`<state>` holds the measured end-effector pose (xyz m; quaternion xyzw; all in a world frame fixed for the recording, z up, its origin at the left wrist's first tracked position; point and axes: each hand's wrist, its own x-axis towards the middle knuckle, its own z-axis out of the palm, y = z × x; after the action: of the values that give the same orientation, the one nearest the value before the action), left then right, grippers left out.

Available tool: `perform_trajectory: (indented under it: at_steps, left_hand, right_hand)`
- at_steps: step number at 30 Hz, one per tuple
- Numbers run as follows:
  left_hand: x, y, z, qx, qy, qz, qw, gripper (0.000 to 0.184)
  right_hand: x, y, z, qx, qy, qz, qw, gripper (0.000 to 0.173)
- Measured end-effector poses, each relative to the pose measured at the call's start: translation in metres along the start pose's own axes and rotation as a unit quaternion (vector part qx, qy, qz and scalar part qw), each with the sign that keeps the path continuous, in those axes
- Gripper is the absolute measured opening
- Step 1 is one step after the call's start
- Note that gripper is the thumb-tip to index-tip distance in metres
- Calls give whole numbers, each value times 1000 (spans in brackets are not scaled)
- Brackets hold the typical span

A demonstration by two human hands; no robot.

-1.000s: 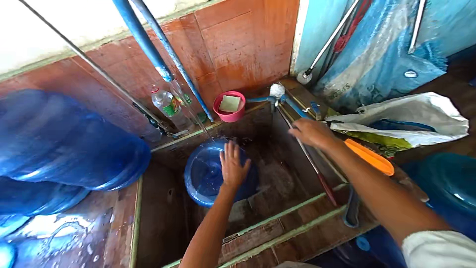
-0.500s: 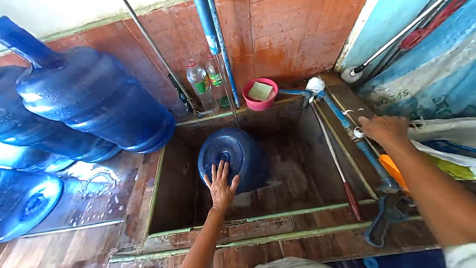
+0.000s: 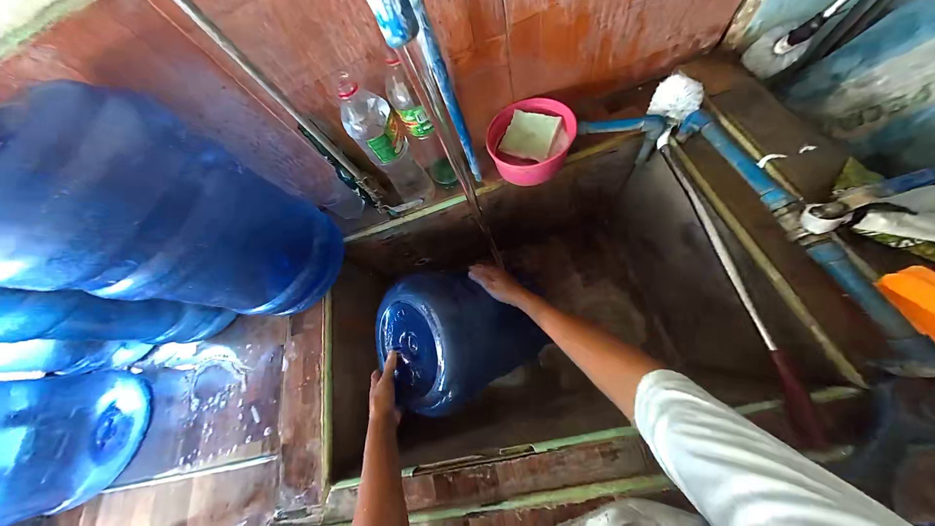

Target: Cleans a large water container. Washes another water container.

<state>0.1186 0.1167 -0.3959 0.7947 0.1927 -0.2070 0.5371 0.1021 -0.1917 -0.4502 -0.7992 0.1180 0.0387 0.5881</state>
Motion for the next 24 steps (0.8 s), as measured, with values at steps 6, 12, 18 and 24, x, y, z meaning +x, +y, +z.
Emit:
perform_trajectory:
  at_steps: [6, 12, 18, 24]
  left_hand:
    - [31, -9, -24, -54, -146, -51, 987, 54]
    - [36, -15, -27, -81, -152, -59, 983, 60]
    - [9, 17, -32, -75, -138, 20, 987, 54]
    - [-85, 153, -96, 0, -73, 205, 976, 37]
  right_hand:
    - [5, 57, 0, 15, 110, 150, 982, 67]
    - [-17, 100, 2, 201, 164, 303, 917, 62]
    - [-41, 99, 9, 279, 203, 326, 880, 70]
    - [-96, -6, -6, 377, 158, 242, 880, 69]
